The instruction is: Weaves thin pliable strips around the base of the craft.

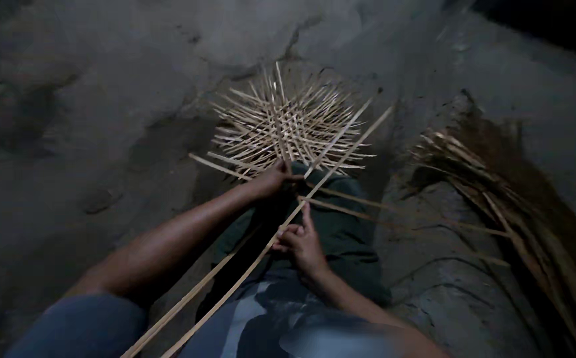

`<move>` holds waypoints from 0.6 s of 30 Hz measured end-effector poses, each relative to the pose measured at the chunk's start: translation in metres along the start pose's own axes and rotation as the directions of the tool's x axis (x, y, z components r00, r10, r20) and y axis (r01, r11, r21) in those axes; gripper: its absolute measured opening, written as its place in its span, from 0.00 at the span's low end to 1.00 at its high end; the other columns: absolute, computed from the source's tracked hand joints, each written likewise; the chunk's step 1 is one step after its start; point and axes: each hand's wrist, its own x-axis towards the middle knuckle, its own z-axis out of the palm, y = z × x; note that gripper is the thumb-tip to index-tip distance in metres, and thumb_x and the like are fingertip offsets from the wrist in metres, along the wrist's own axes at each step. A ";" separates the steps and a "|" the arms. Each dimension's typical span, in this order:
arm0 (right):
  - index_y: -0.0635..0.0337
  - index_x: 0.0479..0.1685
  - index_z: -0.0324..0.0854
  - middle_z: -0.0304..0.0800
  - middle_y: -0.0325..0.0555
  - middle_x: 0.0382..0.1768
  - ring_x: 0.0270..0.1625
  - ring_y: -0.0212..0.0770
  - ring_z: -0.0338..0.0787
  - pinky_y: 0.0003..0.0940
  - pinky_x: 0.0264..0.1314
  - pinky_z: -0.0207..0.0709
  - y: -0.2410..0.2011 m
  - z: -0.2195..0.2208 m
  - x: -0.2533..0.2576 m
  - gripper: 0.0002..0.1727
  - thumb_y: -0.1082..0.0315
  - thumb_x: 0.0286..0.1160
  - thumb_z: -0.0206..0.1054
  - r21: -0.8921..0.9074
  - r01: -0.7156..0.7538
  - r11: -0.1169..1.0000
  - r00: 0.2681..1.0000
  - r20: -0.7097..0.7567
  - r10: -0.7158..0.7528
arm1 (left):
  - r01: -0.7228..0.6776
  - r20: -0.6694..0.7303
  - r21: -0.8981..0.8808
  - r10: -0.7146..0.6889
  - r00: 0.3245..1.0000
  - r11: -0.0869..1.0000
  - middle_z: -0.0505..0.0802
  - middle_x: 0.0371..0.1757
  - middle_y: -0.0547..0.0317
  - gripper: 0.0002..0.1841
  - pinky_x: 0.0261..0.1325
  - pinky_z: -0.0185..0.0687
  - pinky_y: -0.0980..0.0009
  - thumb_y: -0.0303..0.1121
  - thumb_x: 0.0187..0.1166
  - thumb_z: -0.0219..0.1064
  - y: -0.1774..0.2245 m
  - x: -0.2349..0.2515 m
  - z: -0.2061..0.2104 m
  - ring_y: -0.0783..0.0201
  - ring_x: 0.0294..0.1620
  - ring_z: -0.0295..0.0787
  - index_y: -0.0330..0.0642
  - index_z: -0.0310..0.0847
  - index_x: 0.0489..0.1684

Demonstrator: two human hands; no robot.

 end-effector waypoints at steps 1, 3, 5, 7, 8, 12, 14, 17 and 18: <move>0.36 0.97 0.18 0.85 0.57 0.48 0.36 0.45 0.94 0.41 0.42 0.93 -0.001 0.000 0.000 0.62 0.83 0.75 0.65 0.005 -0.007 1.000 1.000 0.001 0.007 | 0.013 0.001 0.010 -0.013 1.000 1.000 0.72 0.79 0.36 0.33 0.59 0.87 0.46 0.29 0.72 0.75 0.001 0.000 -0.001 0.44 0.65 0.84 0.73 0.78 0.78; 0.36 0.97 0.18 0.84 0.56 0.47 0.35 0.46 0.94 0.42 0.41 0.94 -0.002 0.000 0.001 0.63 0.83 0.75 0.65 0.011 -0.013 1.000 1.000 0.003 0.013 | 0.040 0.023 -0.003 -0.040 0.999 0.999 0.73 0.78 0.38 0.31 0.61 0.85 0.47 0.31 0.74 0.75 0.011 -0.003 -0.008 0.45 0.67 0.82 0.71 0.79 0.77; 0.36 0.97 0.18 0.84 0.56 0.48 0.36 0.46 0.94 0.42 0.42 0.94 -0.003 0.000 0.000 0.62 0.82 0.75 0.65 0.009 -0.018 1.000 1.000 0.008 0.018 | 0.046 0.029 -0.009 -0.045 0.999 0.999 0.75 0.75 0.39 0.29 0.60 0.84 0.49 0.31 0.76 0.74 0.019 -0.006 -0.012 0.47 0.64 0.82 0.70 0.80 0.76; 0.35 0.97 0.18 0.83 0.56 0.49 0.37 0.46 0.94 0.42 0.43 0.94 -0.004 0.000 0.000 0.62 0.82 0.76 0.65 0.013 -0.028 1.000 1.000 -0.001 0.028 | 0.036 0.023 0.013 -0.037 0.999 0.999 0.76 0.72 0.40 0.29 0.59 0.85 0.50 0.32 0.75 0.74 0.014 -0.004 -0.008 0.48 0.63 0.82 0.72 0.80 0.76; 0.35 0.97 0.18 0.83 0.57 0.49 0.36 0.46 0.94 0.41 0.42 0.94 -0.004 0.001 0.000 0.62 0.82 0.76 0.65 0.013 -0.030 0.999 1.000 -0.006 0.030 | 0.030 0.014 0.026 -0.030 0.999 0.999 0.77 0.72 0.40 0.29 0.58 0.86 0.50 0.32 0.75 0.74 0.010 -0.002 -0.006 0.48 0.63 0.83 0.73 0.80 0.76; 0.37 0.97 0.20 0.84 0.58 0.49 0.38 0.47 0.94 0.42 0.43 0.94 -0.002 0.001 0.002 0.60 0.81 0.77 0.65 -0.005 -0.029 1.000 0.999 -0.014 0.029 | 0.003 0.000 0.037 -0.003 1.000 0.999 0.78 0.70 0.38 0.30 0.59 0.86 0.49 0.32 0.73 0.76 0.006 -0.001 -0.003 0.46 0.64 0.83 0.71 0.81 0.76; 0.37 0.97 0.19 0.84 0.57 0.49 0.38 0.46 0.94 0.41 0.43 0.94 -0.002 0.002 0.002 0.61 0.81 0.76 0.65 -0.011 -0.035 0.999 0.999 -0.022 0.035 | 0.001 -0.001 0.051 -0.001 1.000 0.999 0.77 0.71 0.38 0.31 0.59 0.86 0.48 0.32 0.72 0.76 0.005 0.000 -0.002 0.45 0.65 0.82 0.73 0.81 0.75; 0.36 0.97 0.18 0.84 0.56 0.48 0.37 0.47 0.94 0.41 0.42 0.94 0.000 0.002 0.004 0.62 0.82 0.75 0.66 0.007 -0.045 0.999 0.999 -0.026 0.045 | -0.004 -0.006 0.060 0.004 1.000 0.998 0.76 0.72 0.36 0.31 0.58 0.86 0.47 0.31 0.72 0.76 0.003 -0.001 -0.001 0.44 0.65 0.82 0.75 0.81 0.74; 0.35 0.97 0.18 0.84 0.56 0.47 0.36 0.47 0.94 0.41 0.41 0.95 0.000 0.002 0.004 0.63 0.83 0.75 0.66 0.012 -0.045 0.999 0.999 -0.025 0.045 | -0.009 -0.009 0.065 0.009 1.000 0.998 0.76 0.71 0.37 0.30 0.58 0.86 0.48 0.32 0.72 0.76 0.003 -0.001 -0.001 0.45 0.64 0.82 0.76 0.81 0.73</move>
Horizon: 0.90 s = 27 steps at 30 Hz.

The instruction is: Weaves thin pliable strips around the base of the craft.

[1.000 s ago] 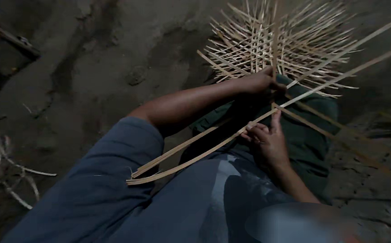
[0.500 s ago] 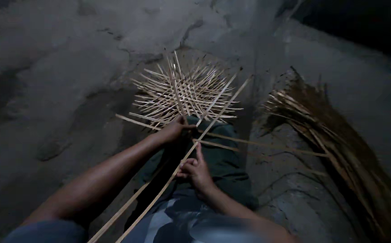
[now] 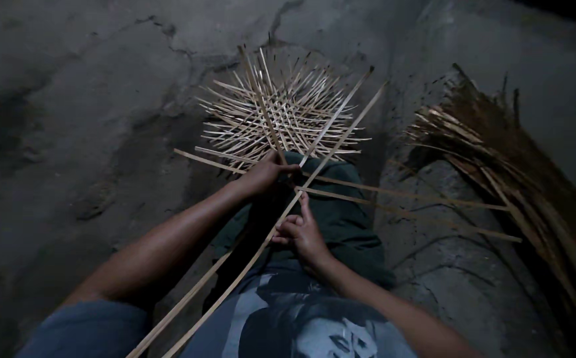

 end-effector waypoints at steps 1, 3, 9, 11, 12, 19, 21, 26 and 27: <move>0.35 0.97 0.17 0.83 0.56 0.46 0.36 0.47 0.94 0.42 0.41 0.95 0.000 0.000 0.000 0.63 0.83 0.75 0.65 -0.001 0.000 1.000 1.000 0.006 0.000 | -0.003 -0.004 0.004 0.003 1.000 1.000 0.77 0.70 0.38 0.29 0.58 0.86 0.49 0.32 0.72 0.76 0.000 0.000 0.000 0.46 0.64 0.82 0.76 0.81 0.73; 0.36 0.96 0.17 0.83 0.56 0.45 0.35 0.46 0.94 0.42 0.41 0.95 0.000 -0.001 0.001 0.62 0.82 0.75 0.65 -0.013 -0.002 1.000 1.000 0.018 0.003 | -0.006 -0.010 0.002 0.006 1.000 1.000 0.77 0.70 0.38 0.30 0.57 0.86 0.49 0.28 0.72 0.74 0.000 0.000 0.000 0.46 0.63 0.83 0.75 0.82 0.73; 0.36 0.97 0.19 0.83 0.56 0.46 0.36 0.46 0.94 0.40 0.42 0.95 -0.001 -0.002 0.003 0.62 0.81 0.76 0.66 -0.031 -0.017 0.999 0.999 0.037 0.019 | 0.015 0.002 0.014 -0.015 1.000 1.000 0.76 0.72 0.38 0.32 0.53 0.87 0.48 0.29 0.72 0.74 0.001 0.001 0.000 0.46 0.59 0.85 0.77 0.79 0.75; 0.36 0.97 0.19 0.83 0.56 0.45 0.36 0.46 0.94 0.40 0.43 0.95 -0.001 -0.002 0.003 0.62 0.81 0.76 0.66 -0.022 -0.015 1.000 0.999 0.044 0.016 | 0.025 0.012 0.009 -0.025 1.000 1.000 0.74 0.75 0.38 0.30 0.55 0.87 0.47 0.31 0.73 0.75 0.003 0.001 -0.001 0.44 0.61 0.85 0.77 0.80 0.73; 0.35 0.97 0.18 0.83 0.55 0.45 0.36 0.46 0.94 0.40 0.43 0.95 -0.001 -0.002 0.003 0.62 0.80 0.76 0.66 -0.015 -0.014 1.000 0.999 0.043 0.015 | 0.029 0.014 0.013 -0.029 0.999 1.000 0.74 0.76 0.39 0.30 0.57 0.87 0.48 0.32 0.72 0.75 0.003 0.001 -0.001 0.45 0.64 0.84 0.78 0.80 0.73; 0.34 0.97 0.21 0.83 0.57 0.53 0.40 0.47 0.95 0.41 0.45 0.95 -0.001 -0.003 0.003 0.62 0.80 0.75 0.67 -0.040 -0.025 0.999 0.999 0.034 0.026 | 0.037 -0.065 0.114 -0.030 0.997 0.993 0.78 0.72 0.38 0.30 0.49 0.88 0.45 0.25 0.74 0.72 0.014 -0.006 0.002 0.43 0.53 0.88 0.71 0.81 0.74; 0.33 0.98 0.24 0.85 0.57 0.56 0.43 0.46 0.95 0.39 0.43 0.93 0.000 -0.007 0.004 0.60 0.78 0.75 0.68 -0.087 -0.015 0.996 0.999 0.039 0.019 | 0.092 -0.069 0.227 -0.079 0.995 0.969 0.81 0.70 0.40 0.27 0.51 0.84 0.40 0.34 0.75 0.74 0.027 -0.005 0.002 0.39 0.59 0.85 0.73 0.82 0.73; 0.31 0.97 0.24 0.84 0.58 0.64 0.51 0.50 0.95 0.45 0.47 0.94 -0.001 -0.009 0.003 0.59 0.80 0.76 0.65 -0.055 -0.023 0.998 0.999 0.041 0.025 | 0.167 -0.049 0.389 -0.161 0.986 0.906 0.84 0.69 0.45 0.28 0.58 0.71 0.34 0.41 0.75 0.74 0.048 -0.005 -0.007 0.37 0.69 0.76 0.80 0.79 0.75; 0.29 0.97 0.24 0.83 0.58 0.65 0.51 0.50 0.95 0.46 0.47 0.94 -0.001 -0.010 0.003 0.60 0.80 0.75 0.64 -0.044 -0.023 0.999 0.999 0.045 0.025 | 0.157 -0.043 0.373 -0.152 0.987 0.914 0.83 0.69 0.43 0.28 0.58 0.72 0.35 0.38 0.74 0.75 0.050 -0.006 -0.009 0.36 0.68 0.77 0.78 0.80 0.75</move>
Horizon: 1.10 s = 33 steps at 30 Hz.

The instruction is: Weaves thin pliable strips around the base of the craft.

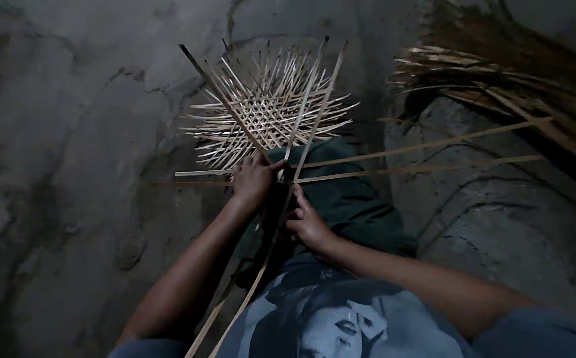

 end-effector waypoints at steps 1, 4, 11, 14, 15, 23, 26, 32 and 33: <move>0.29 0.97 0.23 0.83 0.58 0.66 0.51 0.50 0.95 0.46 0.46 0.94 0.000 -0.001 0.000 0.60 0.80 0.75 0.63 0.005 0.000 1.000 1.000 0.004 0.000 | -0.018 0.004 -0.050 0.018 1.000 0.999 0.82 0.69 0.40 0.28 0.57 0.76 0.37 0.34 0.73 0.76 0.001 -0.001 -0.003 0.36 0.65 0.79 0.73 0.82 0.74; 0.28 0.97 0.23 0.85 0.57 0.63 0.48 0.48 0.94 0.43 0.44 0.93 0.000 -0.003 -0.001 0.60 0.79 0.76 0.65 0.013 -0.003 1.000 1.000 0.012 0.003 | -0.051 0.048 -0.224 0.063 0.997 0.973 0.76 0.74 0.33 0.30 0.47 0.87 0.44 0.25 0.73 0.74 -0.001 -0.001 -0.007 0.42 0.48 0.89 0.64 0.81 0.75; 0.29 0.97 0.22 0.84 0.59 0.57 0.47 0.50 0.94 0.45 0.46 0.93 -0.002 -0.009 -0.002 0.61 0.79 0.75 0.67 0.064 -0.015 0.998 0.999 0.037 0.013 | -0.081 0.079 -0.223 0.101 0.992 0.971 0.75 0.73 0.34 0.28 0.48 0.87 0.51 0.27 0.75 0.73 -0.005 0.011 -0.004 0.48 0.51 0.87 0.68 0.81 0.73; 0.30 0.97 0.22 0.83 0.60 0.57 0.46 0.50 0.95 0.45 0.46 0.94 -0.003 -0.011 -0.001 0.62 0.80 0.75 0.67 0.077 -0.013 0.997 0.999 0.040 0.009 | -0.060 0.095 -0.227 0.083 0.992 0.972 0.73 0.75 0.34 0.30 0.50 0.88 0.49 0.25 0.75 0.73 -0.004 0.014 -0.002 0.46 0.53 0.87 0.70 0.80 0.74; 0.30 0.97 0.21 0.83 0.60 0.57 0.46 0.51 0.95 0.46 0.46 0.94 -0.002 -0.011 -0.001 0.62 0.81 0.74 0.67 0.085 -0.006 0.996 0.999 0.046 0.002 | -0.059 0.097 -0.233 0.084 0.992 0.971 0.73 0.75 0.34 0.31 0.50 0.88 0.49 0.25 0.75 0.72 -0.006 0.015 0.001 0.46 0.53 0.87 0.70 0.78 0.76; 0.31 0.98 0.23 0.82 0.68 0.64 0.47 0.54 0.94 0.50 0.48 0.91 -0.023 -0.030 -0.015 0.57 0.77 0.81 0.64 -0.009 -0.061 0.998 0.976 0.210 0.061 | -0.075 0.039 -0.209 0.085 0.996 0.975 0.71 0.76 0.25 0.41 0.55 0.86 0.44 0.44 0.63 0.86 -0.004 0.009 0.015 0.37 0.61 0.84 0.64 0.73 0.82; 0.61 0.86 0.65 0.90 0.58 0.54 0.38 0.41 0.92 0.38 0.43 0.89 -0.075 -0.089 -0.044 0.27 0.66 0.91 0.57 -0.293 -0.001 0.956 0.943 0.318 0.098 | -0.088 0.012 -0.199 0.092 0.996 0.976 0.72 0.73 0.23 0.43 0.49 0.86 0.41 0.44 0.61 0.88 -0.005 0.011 0.019 0.35 0.55 0.86 0.60 0.73 0.83; 0.63 0.49 0.86 0.86 0.38 0.26 0.24 0.29 0.83 0.27 0.29 0.80 -0.127 -0.301 -0.112 0.21 0.54 0.92 0.53 -0.497 -0.153 0.854 0.847 -0.511 -0.146 | -0.099 0.002 -0.177 0.101 0.995 0.979 0.73 0.71 0.22 0.43 0.44 0.84 0.39 0.43 0.60 0.88 -0.010 0.014 0.023 0.34 0.51 0.85 0.62 0.74 0.82; 0.61 0.52 0.87 0.89 0.41 0.32 0.29 0.33 0.87 0.32 0.34 0.83 -0.123 -0.334 -0.120 0.21 0.52 0.91 0.56 -0.489 -0.231 0.841 0.692 -0.690 -0.212 | -0.100 0.000 -0.184 0.102 0.995 0.978 0.72 0.72 0.22 0.43 0.45 0.84 0.38 0.42 0.60 0.89 -0.009 0.014 0.023 0.33 0.51 0.85 0.62 0.74 0.82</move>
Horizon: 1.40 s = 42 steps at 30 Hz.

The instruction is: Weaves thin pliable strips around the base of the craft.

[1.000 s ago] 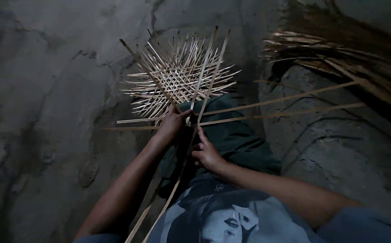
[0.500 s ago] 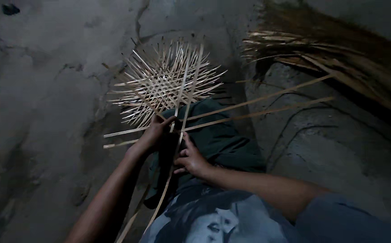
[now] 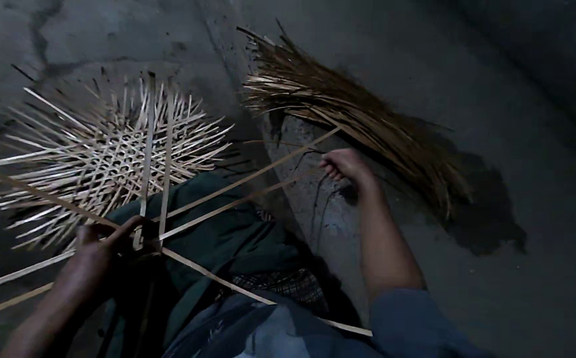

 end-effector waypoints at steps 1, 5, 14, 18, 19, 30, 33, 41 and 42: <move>0.59 0.55 0.88 0.92 0.46 0.41 0.39 0.39 0.91 0.42 0.44 0.86 0.022 -0.017 0.013 0.20 0.53 0.89 0.59 -0.080 -0.048 0.996 0.979 -0.201 0.031 | -0.001 -0.004 -0.005 0.001 1.000 1.000 0.72 0.71 0.22 0.43 0.44 0.85 0.40 0.42 0.60 0.89 0.001 0.000 -0.001 0.35 0.50 0.85 0.62 0.73 0.83; 0.58 0.70 0.85 0.81 0.70 0.71 0.73 0.73 0.81 0.75 0.73 0.71 0.104 -0.052 0.032 0.22 0.69 0.75 0.71 -0.397 -0.212 0.893 0.886 -0.464 0.004 | -0.004 -0.013 -0.019 0.004 1.000 1.000 0.74 0.69 0.24 0.43 0.43 0.83 0.40 0.40 0.59 0.89 0.003 -0.001 -0.003 0.35 0.49 0.85 0.60 0.75 0.81; 0.65 0.66 0.83 0.84 0.71 0.66 0.71 0.72 0.82 0.74 0.74 0.70 0.132 -0.079 0.039 0.19 0.67 0.79 0.72 -0.387 -0.139 0.911 0.919 -0.392 -0.026 | -0.005 -0.018 -0.041 0.005 1.000 0.999 0.79 0.64 0.31 0.41 0.43 0.85 0.44 0.43 0.61 0.88 0.002 -0.001 -0.001 0.41 0.47 0.87 0.62 0.75 0.80; 0.63 0.59 0.88 0.89 0.66 0.61 0.67 0.68 0.86 0.72 0.71 0.73 0.146 -0.072 0.034 0.14 0.65 0.83 0.68 -0.383 -0.195 0.903 0.915 -0.404 0.027 | -0.015 -0.048 -0.046 0.013 0.999 0.999 0.78 0.64 0.31 0.41 0.43 0.84 0.44 0.43 0.59 0.89 0.001 -0.004 0.001 0.41 0.48 0.85 0.61 0.76 0.80; 0.63 0.62 0.86 0.88 0.65 0.63 0.68 0.66 0.86 0.69 0.73 0.73 0.145 -0.072 0.031 0.16 0.62 0.86 0.65 -0.359 -0.153 0.921 0.917 -0.398 -0.003 | -0.020 -0.052 -0.050 0.017 0.999 0.999 0.78 0.63 0.31 0.41 0.42 0.84 0.45 0.42 0.59 0.89 0.000 -0.005 0.002 0.42 0.48 0.85 0.62 0.76 0.79; 0.63 0.67 0.82 0.87 0.64 0.63 0.62 0.59 0.90 0.60 0.68 0.80 0.119 -0.089 0.031 0.18 0.65 0.84 0.67 -0.218 0.038 0.975 0.941 -0.322 -0.109 | -0.048 -0.041 -0.066 0.045 0.998 0.997 0.85 0.52 0.38 0.40 0.42 0.83 0.41 0.38 0.61 0.88 -0.003 -0.004 0.003 0.39 0.49 0.85 0.59 0.76 0.79; 0.61 0.67 0.82 0.86 0.66 0.62 0.65 0.65 0.86 0.67 0.70 0.77 0.130 -0.085 0.036 0.28 0.65 0.66 0.83 -0.351 -0.060 0.935 0.969 -0.245 -0.030 | -0.048 -0.054 -0.082 0.043 0.998 0.996 0.83 0.57 0.35 0.40 0.41 0.83 0.42 0.38 0.60 0.89 -0.003 -0.005 0.003 0.39 0.48 0.85 0.59 0.76 0.79; 0.63 0.67 0.83 0.86 0.64 0.66 0.67 0.59 0.86 0.61 0.71 0.77 0.120 -0.089 0.031 0.17 0.64 0.88 0.63 -0.190 -0.092 0.977 0.959 -0.280 0.035 | -0.037 -0.036 -0.068 0.034 0.999 0.997 0.79 0.64 0.29 0.41 0.41 0.84 0.40 0.39 0.59 0.89 -0.005 -0.003 0.003 0.38 0.46 0.86 0.61 0.76 0.79; 0.61 0.69 0.81 0.86 0.63 0.64 0.62 0.56 0.88 0.57 0.66 0.79 0.116 -0.093 0.032 0.18 0.62 0.89 0.62 -0.135 -0.087 0.987 0.963 -0.267 0.048 | -0.046 -0.039 -0.071 0.043 0.998 0.996 0.78 0.65 0.28 0.42 0.42 0.83 0.39 0.39 0.59 0.89 -0.007 -0.003 0.004 0.36 0.48 0.85 0.60 0.76 0.80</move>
